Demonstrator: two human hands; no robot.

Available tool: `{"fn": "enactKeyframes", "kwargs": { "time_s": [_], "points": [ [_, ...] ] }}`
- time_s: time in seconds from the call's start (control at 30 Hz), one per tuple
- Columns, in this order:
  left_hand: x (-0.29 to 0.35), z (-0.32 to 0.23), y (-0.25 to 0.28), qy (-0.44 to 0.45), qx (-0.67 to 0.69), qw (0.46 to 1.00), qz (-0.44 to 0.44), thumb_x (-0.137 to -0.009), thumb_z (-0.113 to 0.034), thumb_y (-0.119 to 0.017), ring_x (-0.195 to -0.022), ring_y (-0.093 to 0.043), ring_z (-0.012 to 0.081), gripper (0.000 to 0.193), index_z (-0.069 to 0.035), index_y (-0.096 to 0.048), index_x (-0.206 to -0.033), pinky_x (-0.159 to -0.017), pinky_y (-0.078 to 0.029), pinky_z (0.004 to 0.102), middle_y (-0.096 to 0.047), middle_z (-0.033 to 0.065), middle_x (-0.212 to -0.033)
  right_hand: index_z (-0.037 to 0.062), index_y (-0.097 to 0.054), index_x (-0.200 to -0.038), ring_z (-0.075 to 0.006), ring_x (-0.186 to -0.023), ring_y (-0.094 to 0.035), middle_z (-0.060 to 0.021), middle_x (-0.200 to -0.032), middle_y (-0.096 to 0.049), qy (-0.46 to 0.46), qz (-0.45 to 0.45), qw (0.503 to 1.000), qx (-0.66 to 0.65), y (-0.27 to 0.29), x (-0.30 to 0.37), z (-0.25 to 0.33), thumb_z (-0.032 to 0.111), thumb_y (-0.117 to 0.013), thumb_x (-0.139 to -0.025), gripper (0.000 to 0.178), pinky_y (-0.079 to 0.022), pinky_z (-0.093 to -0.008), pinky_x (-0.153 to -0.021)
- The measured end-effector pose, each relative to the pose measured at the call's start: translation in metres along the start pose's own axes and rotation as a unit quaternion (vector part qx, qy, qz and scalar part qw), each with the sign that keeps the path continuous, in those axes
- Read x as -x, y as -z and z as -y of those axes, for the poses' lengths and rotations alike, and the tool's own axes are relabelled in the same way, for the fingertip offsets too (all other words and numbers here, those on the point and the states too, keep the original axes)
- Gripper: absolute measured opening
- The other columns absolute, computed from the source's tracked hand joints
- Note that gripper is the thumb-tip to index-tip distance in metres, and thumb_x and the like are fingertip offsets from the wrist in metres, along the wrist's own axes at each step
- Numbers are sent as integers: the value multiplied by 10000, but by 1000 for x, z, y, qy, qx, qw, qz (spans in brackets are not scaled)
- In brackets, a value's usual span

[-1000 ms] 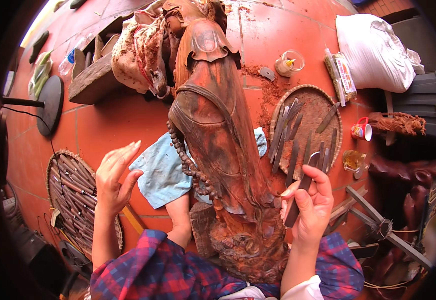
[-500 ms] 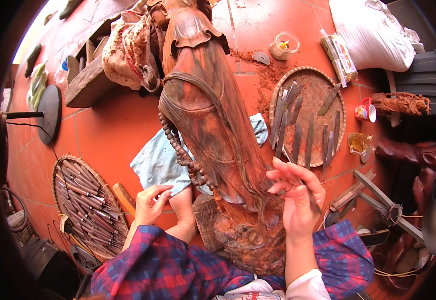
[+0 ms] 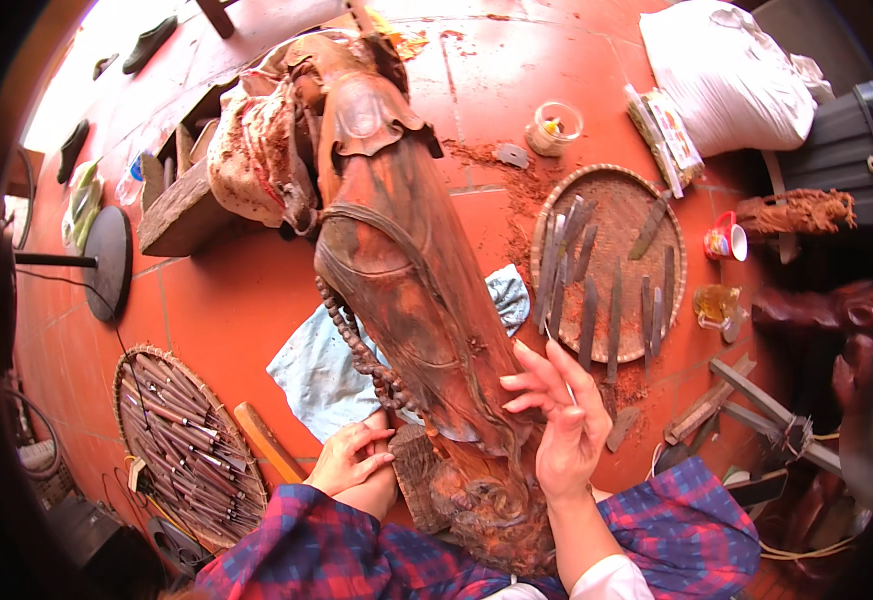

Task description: The person carves a wooden sculpture of a figure using various hand tools. They use a chisel to refine details on the figure's clothing and body, then switch to a smaller tool for finer work. The person occasionally wipes the sculpture with a cloth to remove wood shavings and inspect the progress.

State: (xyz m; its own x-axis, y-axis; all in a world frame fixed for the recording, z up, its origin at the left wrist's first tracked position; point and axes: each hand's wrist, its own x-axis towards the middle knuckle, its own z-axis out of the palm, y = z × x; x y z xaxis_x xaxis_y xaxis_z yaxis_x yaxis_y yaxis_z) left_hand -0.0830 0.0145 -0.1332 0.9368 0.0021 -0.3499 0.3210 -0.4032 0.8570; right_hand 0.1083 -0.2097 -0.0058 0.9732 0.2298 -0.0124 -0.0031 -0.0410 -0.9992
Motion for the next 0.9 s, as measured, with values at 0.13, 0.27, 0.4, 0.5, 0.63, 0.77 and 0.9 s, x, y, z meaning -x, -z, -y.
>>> {"fn": "enactKeyframes", "kwargs": {
  "time_s": [0.13, 0.27, 0.4, 0.5, 0.63, 0.77, 0.9],
  "points": [
    [4, 6, -7, -14, -18, 1000, -12, -753, -246, -808, -718, -567, 241, 398, -105, -699, -1109, -686, -479, 362, -550, 65, -735, -41, -394, -1435, -186, -772, -669, -206, -1038, -684, -22, -59, 998, 19, 41, -29, 15, 621, -287, -1000, 799, -541, -268, -635],
    [5, 8, -9, -2, -1, 1000, -27, -732, -214, -820, -705, -549, 242, 403, -82, -695, -1092, -677, -466, 362, -539, 59, -720, -15, -677, -937, -93, -597, -602, -83, -858, -687, -109, -94, 951, 273, 110, -73, 16, 435, -412, -1041, 533, -428, -206, -432],
    [3, 7, -9, -12, -19, 999, -38, -731, -241, -824, -705, -547, 235, 409, -100, -696, -1092, -671, -465, 357, -529, 63, -737, 7, -616, -726, -121, -439, -581, -67, -605, -642, -273, -49, 867, 414, 180, -96, -52, 521, -498, -983, 587, -436, -274, -375],
    [4, 6, -8, 2, -32, 999, -32, -750, -258, -815, -703, -532, 216, 420, -122, -695, -1128, -665, -465, 344, -500, 54, -749, 14, -568, -801, -127, -480, -614, -64, -601, -627, -302, -29, 820, 485, 221, -97, -117, 404, -706, -877, 420, -483, -279, -435],
    [13, 3, -8, 24, -27, 998, -54, -762, -239, -805, -710, -523, 204, 437, -138, -687, -1170, -678, -471, 332, -487, 57, -769, -2, -585, -1014, -114, -509, -602, -55, -669, -631, -323, 17, 793, 517, 236, -102, -160, 231, -750, -847, 330, -462, -278, -430],
    [18, 3, -12, 41, -13, 997, -68, -773, -211, -795, -713, -523, 197, 437, -141, -680, -1188, -681, -478, 322, -484, 61, -776, 0, -571, -1164, -102, -516, -596, -38, -692, -634, -298, 8, 810, 506, 234, -100, -174, 164, -754, -842, 405, -454, -270, -426],
    [16, 3, -17, 39, -2, 997, -73, -773, -191, -793, -710, -524, 193, 437, -136, -679, -1192, -674, -481, 317, -487, 59, -775, 48, -595, -1218, -147, -574, -661, -74, -754, -693, -260, -47, 827, 497, 228, -91, -171, 196, -770, -815, 464, -527, -311, -532]
  ]
}}
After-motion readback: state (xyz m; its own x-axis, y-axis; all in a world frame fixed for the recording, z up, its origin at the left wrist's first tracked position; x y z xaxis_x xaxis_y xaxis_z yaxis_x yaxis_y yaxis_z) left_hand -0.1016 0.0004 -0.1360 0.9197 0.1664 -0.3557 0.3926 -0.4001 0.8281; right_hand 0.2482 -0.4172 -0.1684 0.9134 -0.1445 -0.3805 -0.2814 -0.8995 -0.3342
